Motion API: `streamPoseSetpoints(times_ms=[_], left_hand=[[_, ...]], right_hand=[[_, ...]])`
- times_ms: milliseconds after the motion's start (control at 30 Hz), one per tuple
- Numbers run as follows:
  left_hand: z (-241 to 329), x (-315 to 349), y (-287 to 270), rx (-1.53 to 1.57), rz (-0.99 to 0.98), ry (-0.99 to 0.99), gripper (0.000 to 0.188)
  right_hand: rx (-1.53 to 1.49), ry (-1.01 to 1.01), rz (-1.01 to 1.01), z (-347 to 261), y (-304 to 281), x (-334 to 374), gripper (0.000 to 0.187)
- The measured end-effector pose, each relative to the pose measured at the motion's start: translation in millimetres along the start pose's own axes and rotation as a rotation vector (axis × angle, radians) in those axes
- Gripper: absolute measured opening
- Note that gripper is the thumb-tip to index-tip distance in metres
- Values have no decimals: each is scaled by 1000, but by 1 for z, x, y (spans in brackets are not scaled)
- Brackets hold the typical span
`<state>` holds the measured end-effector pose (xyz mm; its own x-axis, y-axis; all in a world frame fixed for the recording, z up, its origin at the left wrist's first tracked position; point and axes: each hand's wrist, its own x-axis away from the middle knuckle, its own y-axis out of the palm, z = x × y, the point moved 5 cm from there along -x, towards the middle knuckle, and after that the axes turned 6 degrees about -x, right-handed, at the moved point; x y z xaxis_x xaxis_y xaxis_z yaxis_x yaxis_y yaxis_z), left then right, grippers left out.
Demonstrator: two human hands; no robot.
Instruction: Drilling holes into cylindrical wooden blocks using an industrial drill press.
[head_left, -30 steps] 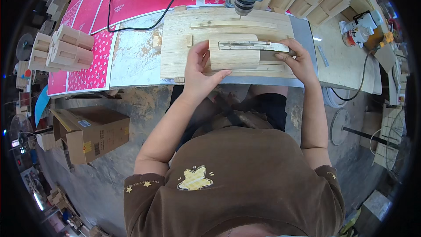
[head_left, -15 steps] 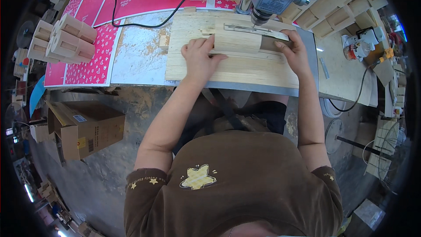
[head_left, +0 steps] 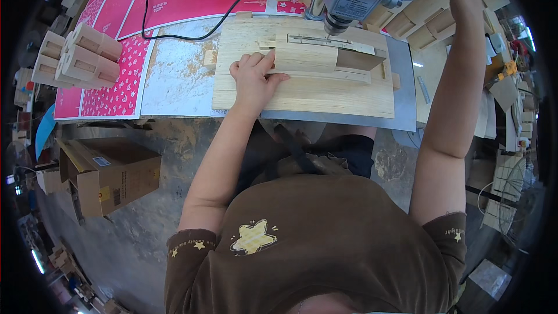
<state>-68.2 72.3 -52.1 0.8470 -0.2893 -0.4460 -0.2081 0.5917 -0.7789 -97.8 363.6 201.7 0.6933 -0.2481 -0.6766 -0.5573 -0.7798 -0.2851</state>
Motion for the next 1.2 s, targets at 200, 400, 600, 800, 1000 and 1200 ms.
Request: streamPoseSetpoints(times_ms=[200,400,600,800,1000,1200], left_hand=[[-8,0,-5,-69,54,-2,55],[-7,3,9,58,238,90,39],[-4,6,25,-16,114,12,51],[-6,6,24,-28,131,-7,52],[-5,2,22,-13,80,0,47],[-9,-4,36,-49,-1,-46,39]], right_hand=[[379,-92,-82,-13,-7,18,35],[121,124,112,8,-26,138,22],[15,-151,123,26,0,179,23],[-125,-285,54,75,37,199,26],[-121,-306,10,82,32,183,24],[-3,-66,116,47,-19,86,30]])
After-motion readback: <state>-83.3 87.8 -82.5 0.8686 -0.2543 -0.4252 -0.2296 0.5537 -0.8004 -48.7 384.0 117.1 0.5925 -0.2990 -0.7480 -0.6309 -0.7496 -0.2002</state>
